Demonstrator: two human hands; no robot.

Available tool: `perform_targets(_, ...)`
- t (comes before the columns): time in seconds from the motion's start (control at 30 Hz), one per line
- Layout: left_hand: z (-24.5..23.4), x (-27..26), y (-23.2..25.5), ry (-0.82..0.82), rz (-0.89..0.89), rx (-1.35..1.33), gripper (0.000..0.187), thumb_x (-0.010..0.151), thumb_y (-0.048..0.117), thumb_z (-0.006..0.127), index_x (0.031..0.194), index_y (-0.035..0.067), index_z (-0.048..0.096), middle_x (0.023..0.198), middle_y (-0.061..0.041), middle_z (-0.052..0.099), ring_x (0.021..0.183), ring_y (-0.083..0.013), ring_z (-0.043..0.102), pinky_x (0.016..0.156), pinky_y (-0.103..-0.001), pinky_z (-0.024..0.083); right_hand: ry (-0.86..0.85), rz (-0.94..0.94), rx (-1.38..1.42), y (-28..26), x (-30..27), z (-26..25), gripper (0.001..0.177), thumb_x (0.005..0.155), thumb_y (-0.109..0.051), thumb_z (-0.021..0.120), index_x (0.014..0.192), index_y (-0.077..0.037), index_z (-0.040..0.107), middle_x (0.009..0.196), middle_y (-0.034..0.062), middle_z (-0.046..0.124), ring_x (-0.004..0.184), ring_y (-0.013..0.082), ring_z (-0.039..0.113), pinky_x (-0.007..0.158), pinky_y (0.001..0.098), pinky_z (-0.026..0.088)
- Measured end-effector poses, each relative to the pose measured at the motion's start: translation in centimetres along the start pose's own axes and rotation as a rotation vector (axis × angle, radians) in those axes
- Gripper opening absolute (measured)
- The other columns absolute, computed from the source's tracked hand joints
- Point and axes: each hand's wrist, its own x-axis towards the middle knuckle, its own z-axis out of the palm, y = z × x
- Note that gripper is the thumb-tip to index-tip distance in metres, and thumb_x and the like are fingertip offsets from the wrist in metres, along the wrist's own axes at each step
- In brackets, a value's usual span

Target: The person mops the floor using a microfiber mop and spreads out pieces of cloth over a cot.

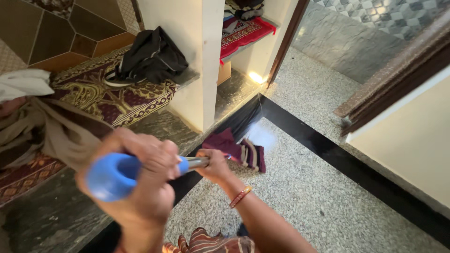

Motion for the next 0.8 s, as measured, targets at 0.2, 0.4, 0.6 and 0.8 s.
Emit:
perform_targets(0.2,-4.0,-1.2,8.0,-0.008,-0.01,-0.082,0.016,0.093,-0.002,0.064,0.082,0.002,0.054,0.06,-0.009,0.055,0.043,-0.0123,0.051,0.051,-0.029,0.044,0.174,-0.104,-0.072,-5.2,-7.1,5.3,0.022,0.083,-0.018,0.073,0.071,-0.006,0.059,0.063,0.0122,0.058,0.059,0.023,0.057,0.053,0.0382,0.044)
perform_targets(0.4,-4.4,-4.2,9.2,-0.218,-0.086,-0.191,0.013,0.082,-0.003,0.061,0.075,0.005,0.054,0.052,-0.003,0.048,0.039,-0.0127,0.051,0.046,-0.031,0.043,0.327,-0.133,-0.298,-3.0,-13.6,3.8,0.01,0.08,-0.016,0.072,0.079,-0.009,0.064,0.073,0.0165,0.067,0.074,0.0375,0.067,0.064,0.0466,0.051)
perform_targets(0.6,-0.2,-11.4,5.4,-0.404,-0.134,-0.439,0.019,0.085,-0.007,0.068,0.075,0.002,0.055,0.061,-0.005,0.05,0.05,-0.0162,0.056,0.054,-0.03,0.048,0.465,0.029,-0.383,2.3,-21.6,-3.0,0.007,0.079,-0.015,0.071,0.081,-0.01,0.068,0.074,0.0172,0.068,0.072,0.0394,0.066,0.063,0.0492,0.05)
perform_targets(0.8,2.6,-20.5,3.1,-0.542,-0.475,-0.269,0.014,0.077,0.005,0.078,0.077,0.003,0.065,0.082,-0.011,0.071,0.081,-0.0187,0.069,0.075,-0.035,0.056,0.535,0.128,-0.519,10.0,-32.2,-9.4,0.012,0.08,-0.015,0.074,0.087,-0.008,0.066,0.077,0.0197,0.067,0.075,0.0421,0.064,0.066,0.0522,0.048)
